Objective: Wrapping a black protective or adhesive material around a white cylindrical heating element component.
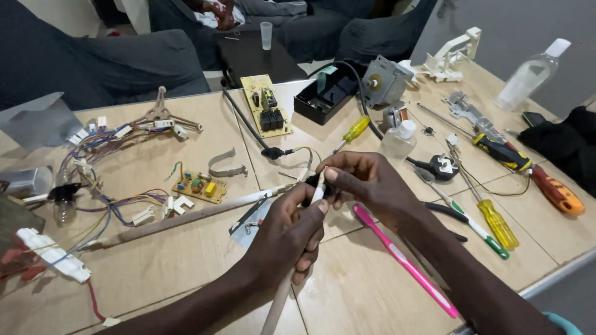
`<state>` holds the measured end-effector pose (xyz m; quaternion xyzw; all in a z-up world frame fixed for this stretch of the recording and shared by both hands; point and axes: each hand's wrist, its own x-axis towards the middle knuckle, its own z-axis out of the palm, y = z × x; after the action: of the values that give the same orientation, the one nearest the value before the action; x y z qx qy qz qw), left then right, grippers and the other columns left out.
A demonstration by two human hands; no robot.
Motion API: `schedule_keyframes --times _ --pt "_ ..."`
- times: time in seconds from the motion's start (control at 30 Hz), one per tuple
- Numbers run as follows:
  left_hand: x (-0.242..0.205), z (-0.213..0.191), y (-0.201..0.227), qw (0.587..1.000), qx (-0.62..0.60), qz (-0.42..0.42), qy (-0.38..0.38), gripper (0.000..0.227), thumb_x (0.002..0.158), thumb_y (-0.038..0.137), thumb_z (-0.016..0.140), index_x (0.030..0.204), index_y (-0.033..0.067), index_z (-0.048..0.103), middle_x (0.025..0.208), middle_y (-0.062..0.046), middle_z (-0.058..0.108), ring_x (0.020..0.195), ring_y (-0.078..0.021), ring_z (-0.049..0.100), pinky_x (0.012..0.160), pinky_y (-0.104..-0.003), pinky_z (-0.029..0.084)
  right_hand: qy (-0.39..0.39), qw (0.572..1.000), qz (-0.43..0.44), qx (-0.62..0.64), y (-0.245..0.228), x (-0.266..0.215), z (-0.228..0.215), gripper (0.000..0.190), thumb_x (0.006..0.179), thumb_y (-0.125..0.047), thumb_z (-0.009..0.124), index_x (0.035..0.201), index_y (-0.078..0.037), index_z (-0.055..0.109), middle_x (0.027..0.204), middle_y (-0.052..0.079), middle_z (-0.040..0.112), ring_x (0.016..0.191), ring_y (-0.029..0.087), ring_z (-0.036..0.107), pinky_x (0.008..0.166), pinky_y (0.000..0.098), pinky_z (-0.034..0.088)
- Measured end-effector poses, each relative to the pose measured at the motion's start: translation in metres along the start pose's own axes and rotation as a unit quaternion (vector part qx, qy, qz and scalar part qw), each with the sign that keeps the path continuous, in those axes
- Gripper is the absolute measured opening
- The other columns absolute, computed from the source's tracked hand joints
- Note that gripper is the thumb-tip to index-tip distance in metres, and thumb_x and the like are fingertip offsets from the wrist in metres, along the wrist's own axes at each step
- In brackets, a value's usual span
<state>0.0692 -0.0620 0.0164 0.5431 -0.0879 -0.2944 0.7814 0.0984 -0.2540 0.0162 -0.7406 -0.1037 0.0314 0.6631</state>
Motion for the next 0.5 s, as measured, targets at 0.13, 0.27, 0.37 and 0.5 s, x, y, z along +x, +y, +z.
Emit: schedule_keyframes --times 0.13,0.27,0.37,0.5 --pt "0.002 0.004 0.001 0.999 0.022 -0.024 -0.003 0.016 0.102 0.018 0.057 0.111 0.0046 0.058 0.056 -0.007 0.038 0.032 -0.0127 0.030 0.025 -0.029 0.025 0.112 0.990 0.064 -0.051 -0.013 -0.003 0.016 0.028 0.086 -0.031 0.079 0.083 -0.004 0.075 0.059 0.006 0.067 0.046 0.011 0.057 0.046 0.0229 0.044" --pt "0.002 0.000 -0.002 1.000 -0.002 -0.020 -0.009 0.015 0.102 0.020 0.061 0.106 0.0071 0.055 0.056 -0.005 0.040 0.034 -0.0106 0.031 0.025 -0.026 0.024 0.087 0.993 0.048 -0.064 -0.009 -0.001 -0.002 0.016 0.088 -0.019 0.079 0.091 -0.003 0.077 0.067 0.008 0.073 0.048 0.013 0.060 0.044 0.0227 0.049" --pt "0.003 -0.001 -0.001 1.000 -0.023 -0.016 -0.005 0.016 0.102 0.019 0.060 0.096 0.0079 0.050 0.057 -0.005 0.038 0.032 -0.0100 0.029 0.024 -0.026 0.024 0.141 0.987 -0.014 -0.074 -0.009 -0.002 -0.010 0.025 0.091 -0.024 0.073 0.100 -0.001 0.074 0.078 0.012 0.075 0.056 0.015 0.065 0.050 0.0234 0.053" --pt "0.005 -0.001 0.000 0.999 -0.023 -0.023 0.005 0.017 0.102 0.018 0.059 0.095 0.0081 0.048 0.058 -0.007 0.037 0.032 -0.0113 0.028 0.024 -0.027 0.023 0.156 0.983 -0.068 -0.072 -0.015 -0.006 -0.013 0.027 0.096 -0.030 0.068 0.096 -0.003 0.072 0.077 0.010 0.073 0.058 0.014 0.066 0.052 0.0228 0.055"
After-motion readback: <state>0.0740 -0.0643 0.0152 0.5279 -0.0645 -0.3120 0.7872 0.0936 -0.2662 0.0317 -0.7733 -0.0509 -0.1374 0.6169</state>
